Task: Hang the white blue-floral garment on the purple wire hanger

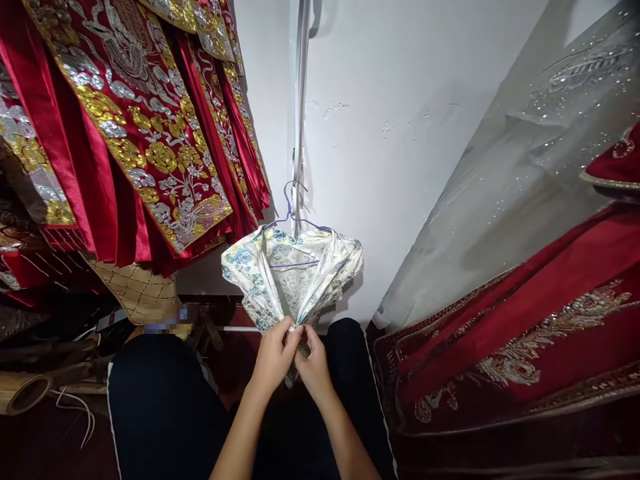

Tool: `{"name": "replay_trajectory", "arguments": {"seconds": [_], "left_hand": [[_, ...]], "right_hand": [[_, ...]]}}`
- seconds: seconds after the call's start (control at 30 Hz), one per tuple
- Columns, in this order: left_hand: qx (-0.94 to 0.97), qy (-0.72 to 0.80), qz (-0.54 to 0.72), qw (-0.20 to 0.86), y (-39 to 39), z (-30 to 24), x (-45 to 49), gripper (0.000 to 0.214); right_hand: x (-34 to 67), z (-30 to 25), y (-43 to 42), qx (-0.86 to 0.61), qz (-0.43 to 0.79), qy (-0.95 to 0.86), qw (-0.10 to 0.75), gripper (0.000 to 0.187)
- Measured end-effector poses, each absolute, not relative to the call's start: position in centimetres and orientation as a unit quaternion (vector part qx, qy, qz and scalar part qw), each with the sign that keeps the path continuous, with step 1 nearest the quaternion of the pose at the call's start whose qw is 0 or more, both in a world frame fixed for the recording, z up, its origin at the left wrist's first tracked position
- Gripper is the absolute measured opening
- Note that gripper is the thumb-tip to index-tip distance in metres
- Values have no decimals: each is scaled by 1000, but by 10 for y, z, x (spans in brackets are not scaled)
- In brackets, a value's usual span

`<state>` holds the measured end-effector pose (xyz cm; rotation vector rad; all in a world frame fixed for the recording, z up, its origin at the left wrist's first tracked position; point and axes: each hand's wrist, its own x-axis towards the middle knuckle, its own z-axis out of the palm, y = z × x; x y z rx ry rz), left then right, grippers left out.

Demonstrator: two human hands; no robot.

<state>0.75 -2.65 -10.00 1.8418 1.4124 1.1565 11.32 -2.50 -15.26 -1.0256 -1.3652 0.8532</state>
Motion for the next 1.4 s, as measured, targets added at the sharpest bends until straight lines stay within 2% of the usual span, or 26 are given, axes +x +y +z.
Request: {"name": "replay_trajectory", "arguments": {"seconds": [0.23,0.47,0.87,1.07,1.3,1.4], "left_hand": [[683,488,440,319,-42,-85,5,24],[632,532,492,274,-38,-93,-3,22],[612,487,586,211,-37,-108,-5,17],[618,501,565,219,-38,-106,-5,11],[683,487,471,273,-41,-86,-4,14],[704,486,439,275,-44,-82,-6,21]], "right_hand": [[128,-136,-29,-418,397,-593,562,14],[128,-130,-30,-435,396,-587,556,15],[119,-125,-32,-414,439,-600,526,19],[116,-120,-36,-405,448,-604,520,22],[118,-114,-34,-402,457,-610,508,28],[120,-113,-34,-395,466,-614,500,29]]}}
